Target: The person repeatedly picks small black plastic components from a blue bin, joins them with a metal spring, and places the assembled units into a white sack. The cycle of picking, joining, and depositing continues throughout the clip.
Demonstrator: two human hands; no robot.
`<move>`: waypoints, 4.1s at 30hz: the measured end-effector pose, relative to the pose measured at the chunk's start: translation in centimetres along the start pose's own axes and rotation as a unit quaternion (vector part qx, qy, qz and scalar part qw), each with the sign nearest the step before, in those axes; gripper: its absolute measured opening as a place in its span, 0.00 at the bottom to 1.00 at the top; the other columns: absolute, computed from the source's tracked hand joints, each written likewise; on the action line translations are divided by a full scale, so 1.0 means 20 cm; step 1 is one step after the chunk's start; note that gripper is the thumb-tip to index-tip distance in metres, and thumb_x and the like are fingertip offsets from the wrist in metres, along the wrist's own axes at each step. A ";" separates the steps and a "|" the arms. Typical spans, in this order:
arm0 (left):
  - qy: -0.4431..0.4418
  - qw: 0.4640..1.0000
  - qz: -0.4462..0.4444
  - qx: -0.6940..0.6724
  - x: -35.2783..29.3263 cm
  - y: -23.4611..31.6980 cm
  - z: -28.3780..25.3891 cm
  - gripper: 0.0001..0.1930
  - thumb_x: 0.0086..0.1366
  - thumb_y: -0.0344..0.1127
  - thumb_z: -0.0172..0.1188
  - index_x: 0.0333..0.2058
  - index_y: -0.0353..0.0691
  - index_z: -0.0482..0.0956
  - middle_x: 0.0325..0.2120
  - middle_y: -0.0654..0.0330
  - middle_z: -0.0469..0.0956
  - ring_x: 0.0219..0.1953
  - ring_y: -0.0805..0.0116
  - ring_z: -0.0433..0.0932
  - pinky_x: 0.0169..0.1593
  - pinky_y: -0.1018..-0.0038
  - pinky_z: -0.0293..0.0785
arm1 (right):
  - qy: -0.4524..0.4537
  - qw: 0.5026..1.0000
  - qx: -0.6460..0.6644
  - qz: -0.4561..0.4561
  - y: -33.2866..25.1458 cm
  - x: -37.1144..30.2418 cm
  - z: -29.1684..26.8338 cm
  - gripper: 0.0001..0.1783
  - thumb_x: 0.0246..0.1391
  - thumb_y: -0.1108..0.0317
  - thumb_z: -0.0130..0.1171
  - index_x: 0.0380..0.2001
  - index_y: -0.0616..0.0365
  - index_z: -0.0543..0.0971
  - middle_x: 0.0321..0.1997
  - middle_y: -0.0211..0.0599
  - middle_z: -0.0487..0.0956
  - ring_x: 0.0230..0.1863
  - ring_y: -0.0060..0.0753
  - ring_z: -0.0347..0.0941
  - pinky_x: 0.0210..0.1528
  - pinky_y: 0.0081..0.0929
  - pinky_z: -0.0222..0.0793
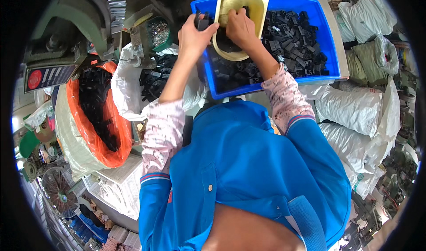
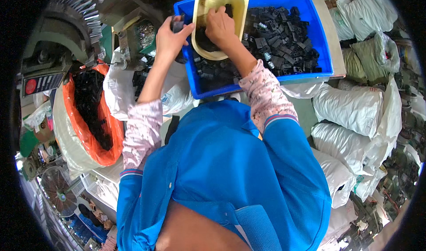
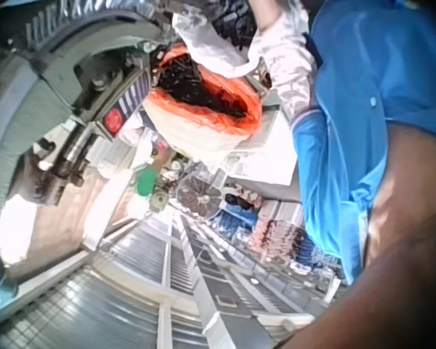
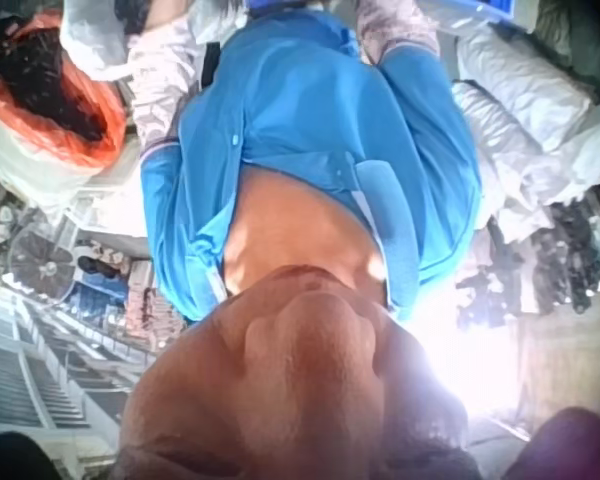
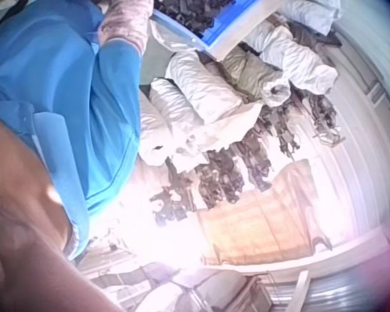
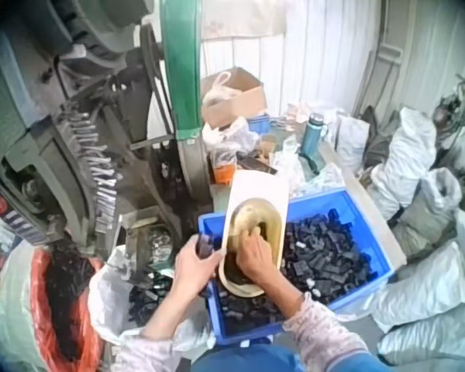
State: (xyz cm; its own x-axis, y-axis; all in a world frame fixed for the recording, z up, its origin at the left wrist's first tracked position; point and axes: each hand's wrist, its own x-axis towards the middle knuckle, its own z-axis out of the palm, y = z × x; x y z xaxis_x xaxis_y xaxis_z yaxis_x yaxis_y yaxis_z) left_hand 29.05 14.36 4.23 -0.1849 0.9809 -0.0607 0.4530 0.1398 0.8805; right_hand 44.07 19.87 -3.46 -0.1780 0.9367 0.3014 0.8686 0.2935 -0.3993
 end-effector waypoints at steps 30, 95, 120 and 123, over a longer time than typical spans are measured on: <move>-0.084 0.891 -0.179 -0.408 -0.65 -0.17 0.12 0.18 0.62 0.24 0.61 0.51 0.32 0.73 0.37 0.51 0.81 0.37 0.62 0.82 0.34 0.71 0.85 | -0.186 0.971 0.055 -0.143 0.60 -0.55 -0.37 0.06 0.48 0.72 0.61 0.31 0.56 0.82 0.32 0.43 0.77 0.34 0.49 0.77 0.33 0.39 0.74; 0.041 0.912 -0.108 -0.393 -0.60 -0.20 0.06 0.08 0.61 0.29 0.65 0.35 0.31 0.78 0.31 0.56 0.80 0.31 0.70 0.81 0.36 0.74 0.81 | -0.232 0.745 0.615 0.112 -0.04 -0.48 -0.43 0.15 0.54 0.75 0.62 0.45 0.68 0.80 0.35 0.35 0.82 0.34 0.21 0.77 0.42 0.19 0.73; -0.266 0.883 -0.140 -0.360 -0.68 -0.14 -0.06 0.24 0.64 0.36 0.63 0.57 0.40 0.69 0.52 0.55 0.76 0.44 0.63 0.82 0.36 0.73 0.80 | -0.381 0.746 0.539 0.081 0.12 -0.23 -0.61 0.13 0.56 0.71 0.60 0.44 0.65 0.79 0.41 0.34 0.80 0.38 0.23 0.76 0.45 0.22 0.74; -0.261 0.888 -0.134 -0.354 -0.69 -0.14 -0.05 0.24 0.64 0.37 0.63 0.57 0.40 0.69 0.52 0.57 0.76 0.44 0.64 0.82 0.34 0.75 0.79 | -0.392 0.759 0.516 0.068 0.11 -0.23 -0.60 0.14 0.56 0.70 0.61 0.44 0.66 0.79 0.40 0.35 0.80 0.39 0.24 0.76 0.44 0.23 0.74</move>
State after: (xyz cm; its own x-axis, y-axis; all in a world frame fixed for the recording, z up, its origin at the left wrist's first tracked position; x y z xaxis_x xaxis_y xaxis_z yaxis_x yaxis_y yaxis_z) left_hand 29.43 0.32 3.11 0.3100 0.8802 -0.3594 -0.2427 0.4388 0.8652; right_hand 52.40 14.03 4.70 -0.6909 0.6786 -0.2493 0.1512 -0.2017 -0.9677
